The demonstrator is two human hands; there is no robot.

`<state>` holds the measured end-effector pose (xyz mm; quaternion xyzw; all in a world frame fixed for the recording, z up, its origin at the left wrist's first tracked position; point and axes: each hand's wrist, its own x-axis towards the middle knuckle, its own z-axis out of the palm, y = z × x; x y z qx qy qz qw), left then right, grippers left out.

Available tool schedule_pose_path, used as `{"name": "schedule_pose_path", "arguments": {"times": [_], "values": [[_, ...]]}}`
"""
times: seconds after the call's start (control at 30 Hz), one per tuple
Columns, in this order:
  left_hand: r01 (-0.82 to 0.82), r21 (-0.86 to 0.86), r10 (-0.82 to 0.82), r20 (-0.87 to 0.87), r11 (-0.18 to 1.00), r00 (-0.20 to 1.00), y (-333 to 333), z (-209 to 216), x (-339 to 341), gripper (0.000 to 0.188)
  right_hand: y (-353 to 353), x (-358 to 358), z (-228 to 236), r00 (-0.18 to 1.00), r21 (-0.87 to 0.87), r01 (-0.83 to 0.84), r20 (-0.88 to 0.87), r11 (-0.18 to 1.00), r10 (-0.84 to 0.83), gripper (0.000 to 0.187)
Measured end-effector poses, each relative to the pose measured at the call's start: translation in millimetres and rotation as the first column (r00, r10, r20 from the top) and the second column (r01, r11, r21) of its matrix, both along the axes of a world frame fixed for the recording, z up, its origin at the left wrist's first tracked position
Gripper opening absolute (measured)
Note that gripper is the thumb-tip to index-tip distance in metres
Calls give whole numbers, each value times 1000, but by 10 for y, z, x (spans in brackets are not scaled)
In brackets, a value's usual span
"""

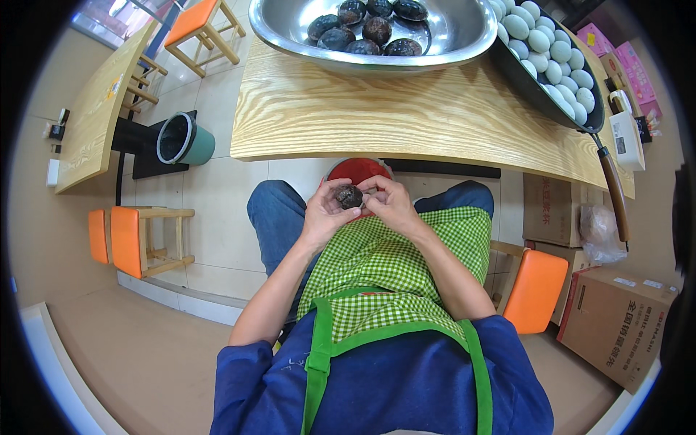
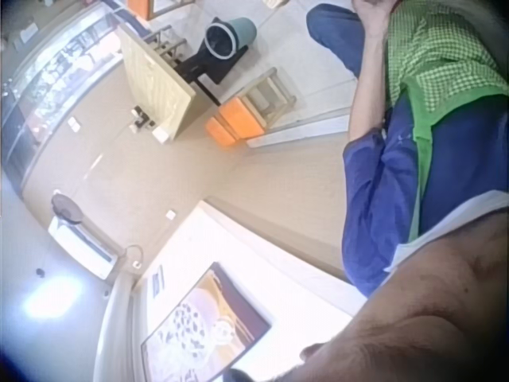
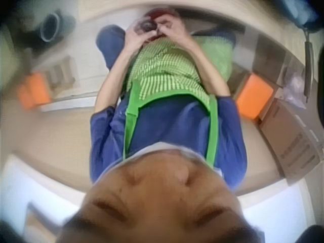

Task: The person sits at a table and peels boiled eggs one by one. They crack the shell, remove the shell pieces, and place the peeled egg into a metal bowl. The process is repeated for several eggs.

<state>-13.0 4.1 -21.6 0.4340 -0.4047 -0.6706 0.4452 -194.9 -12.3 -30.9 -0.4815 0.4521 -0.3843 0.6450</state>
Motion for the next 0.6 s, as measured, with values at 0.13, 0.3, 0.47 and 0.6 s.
{"name": "schedule_pose_path", "arguments": {"times": [0.13, 0.3, 0.47, 0.6], "values": [[4, -45, -3, 24, 999, 1000, 5, -56, 2, 60, 35, 57, -128, 992, -167, 43, -106, 985, -62, 21], [3, -61, -3, -14, 998, 1000, 4, -13, -24, 59, 57, 97, -193, 980, -201, 119, -133, 972, -148, 24], [24, 14, -23, -28, 1000, 999, -9, 32, -13, 60, 48, 75, -74, 988, -72, 157, 2, 985, -157, 26], [-2, 78, 11, -115, 997, 993, -32, -14, 4, 65, 46, 62, -113, 993, -84, 117, 3, 990, -117, 21]]}}
